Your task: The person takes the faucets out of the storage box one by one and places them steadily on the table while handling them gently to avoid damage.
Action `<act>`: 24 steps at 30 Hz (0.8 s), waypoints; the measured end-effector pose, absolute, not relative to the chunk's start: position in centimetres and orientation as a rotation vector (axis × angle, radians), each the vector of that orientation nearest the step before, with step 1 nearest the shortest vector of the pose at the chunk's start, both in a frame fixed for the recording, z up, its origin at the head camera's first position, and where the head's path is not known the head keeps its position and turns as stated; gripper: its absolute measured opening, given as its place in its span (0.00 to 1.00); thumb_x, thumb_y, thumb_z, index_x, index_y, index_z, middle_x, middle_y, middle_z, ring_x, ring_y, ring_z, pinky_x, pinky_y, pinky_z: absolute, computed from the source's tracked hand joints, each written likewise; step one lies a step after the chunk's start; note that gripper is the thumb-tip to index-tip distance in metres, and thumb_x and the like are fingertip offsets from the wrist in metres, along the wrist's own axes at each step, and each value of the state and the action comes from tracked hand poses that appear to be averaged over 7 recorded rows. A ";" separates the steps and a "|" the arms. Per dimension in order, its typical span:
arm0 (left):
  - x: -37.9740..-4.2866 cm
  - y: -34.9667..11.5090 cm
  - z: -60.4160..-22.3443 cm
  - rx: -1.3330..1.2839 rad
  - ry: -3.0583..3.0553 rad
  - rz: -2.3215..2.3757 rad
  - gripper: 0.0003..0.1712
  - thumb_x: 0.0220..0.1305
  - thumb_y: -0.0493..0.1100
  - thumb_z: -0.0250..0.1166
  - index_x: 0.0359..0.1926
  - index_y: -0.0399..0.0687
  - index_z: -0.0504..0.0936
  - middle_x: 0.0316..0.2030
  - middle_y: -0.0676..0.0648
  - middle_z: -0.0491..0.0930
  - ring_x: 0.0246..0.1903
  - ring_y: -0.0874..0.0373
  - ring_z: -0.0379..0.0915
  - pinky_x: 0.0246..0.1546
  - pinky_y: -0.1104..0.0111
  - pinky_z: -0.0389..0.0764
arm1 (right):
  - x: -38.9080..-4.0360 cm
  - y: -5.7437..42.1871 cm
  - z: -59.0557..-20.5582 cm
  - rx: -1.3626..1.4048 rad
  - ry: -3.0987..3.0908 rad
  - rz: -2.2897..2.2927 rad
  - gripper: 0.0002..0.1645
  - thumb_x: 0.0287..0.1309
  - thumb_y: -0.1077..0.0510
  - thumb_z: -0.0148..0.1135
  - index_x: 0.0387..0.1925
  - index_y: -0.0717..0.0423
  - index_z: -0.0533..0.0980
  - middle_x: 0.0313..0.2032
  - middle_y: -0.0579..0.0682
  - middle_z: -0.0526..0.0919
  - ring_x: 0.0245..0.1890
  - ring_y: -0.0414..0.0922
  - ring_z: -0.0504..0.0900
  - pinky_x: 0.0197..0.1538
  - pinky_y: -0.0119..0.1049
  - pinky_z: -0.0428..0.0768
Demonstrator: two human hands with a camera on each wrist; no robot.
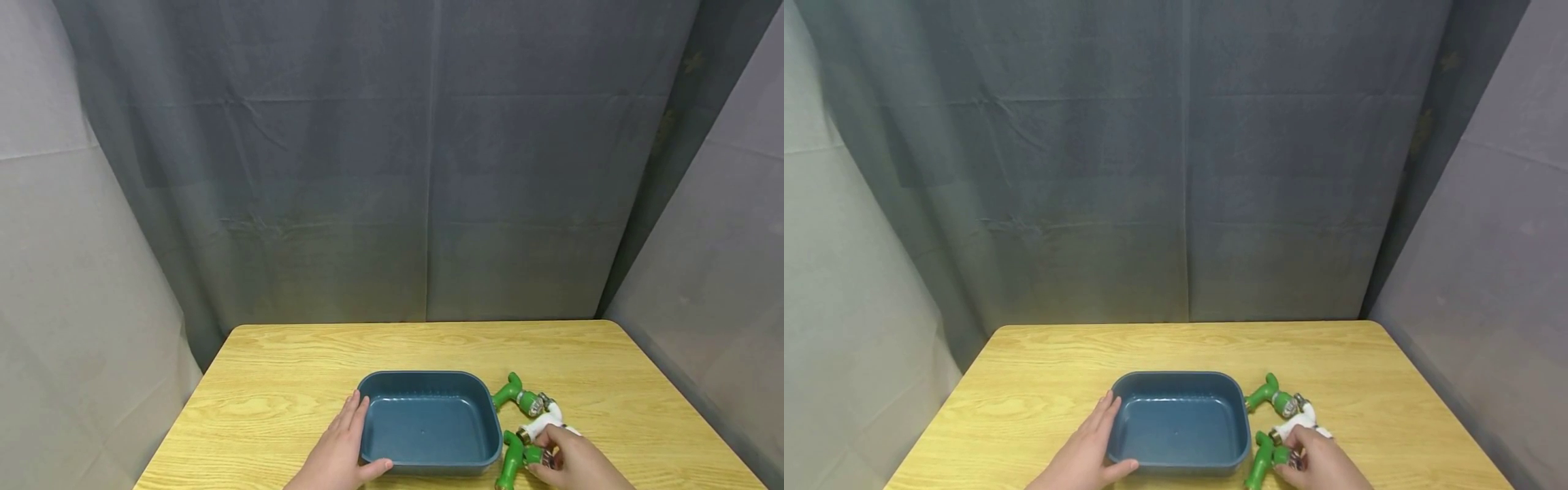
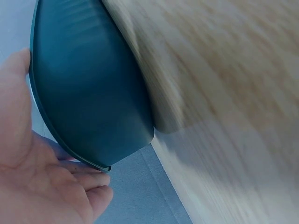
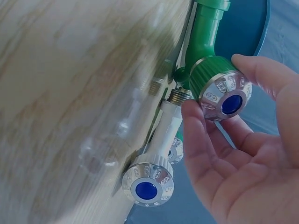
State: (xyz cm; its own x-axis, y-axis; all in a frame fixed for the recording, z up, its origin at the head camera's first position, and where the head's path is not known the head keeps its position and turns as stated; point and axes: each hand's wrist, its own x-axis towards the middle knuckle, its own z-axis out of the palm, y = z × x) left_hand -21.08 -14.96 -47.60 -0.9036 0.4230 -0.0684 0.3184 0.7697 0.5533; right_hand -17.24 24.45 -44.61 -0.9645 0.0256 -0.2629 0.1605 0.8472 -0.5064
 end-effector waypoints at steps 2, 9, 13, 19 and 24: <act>-21.1 -15.0 -47.6 0.586 2.772 0.820 0.65 0.58 0.73 0.69 0.79 0.35 0.55 0.80 0.33 0.51 0.78 0.35 0.52 0.70 0.38 0.65 | -17.2 24.5 -44.6 0.135 2.773 -0.791 0.19 0.51 0.54 0.80 0.37 0.51 0.76 0.30 0.42 0.76 0.26 0.41 0.70 0.29 0.31 0.69; -21.1 -14.9 -47.6 0.579 2.769 0.825 0.65 0.57 0.73 0.69 0.80 0.36 0.54 0.80 0.33 0.51 0.78 0.35 0.52 0.70 0.38 0.66 | -17.3 25.3 -44.8 0.050 2.735 -0.799 0.18 0.52 0.54 0.79 0.35 0.52 0.75 0.29 0.43 0.77 0.26 0.39 0.73 0.29 0.30 0.73; -21.0 -15.0 -47.5 0.583 2.772 0.822 0.65 0.57 0.73 0.69 0.80 0.36 0.54 0.80 0.33 0.51 0.78 0.35 0.52 0.70 0.38 0.66 | -17.3 25.8 -44.9 -0.031 2.704 -0.833 0.17 0.54 0.55 0.78 0.36 0.54 0.76 0.30 0.43 0.78 0.27 0.37 0.76 0.31 0.30 0.76; -20.9 -15.0 -47.5 0.589 2.773 0.826 0.65 0.58 0.73 0.69 0.79 0.35 0.55 0.80 0.32 0.51 0.78 0.35 0.52 0.70 0.38 0.65 | -17.3 26.2 -45.1 -0.071 2.682 -0.856 0.15 0.55 0.56 0.76 0.36 0.55 0.76 0.30 0.42 0.78 0.27 0.37 0.76 0.30 0.30 0.76; -20.9 -15.0 -47.5 0.587 2.771 0.828 0.65 0.58 0.73 0.69 0.80 0.35 0.54 0.80 0.33 0.51 0.78 0.35 0.52 0.70 0.38 0.66 | -17.4 26.0 -45.2 -0.019 2.682 -0.819 0.16 0.55 0.57 0.77 0.36 0.56 0.76 0.30 0.43 0.78 0.29 0.40 0.77 0.31 0.32 0.77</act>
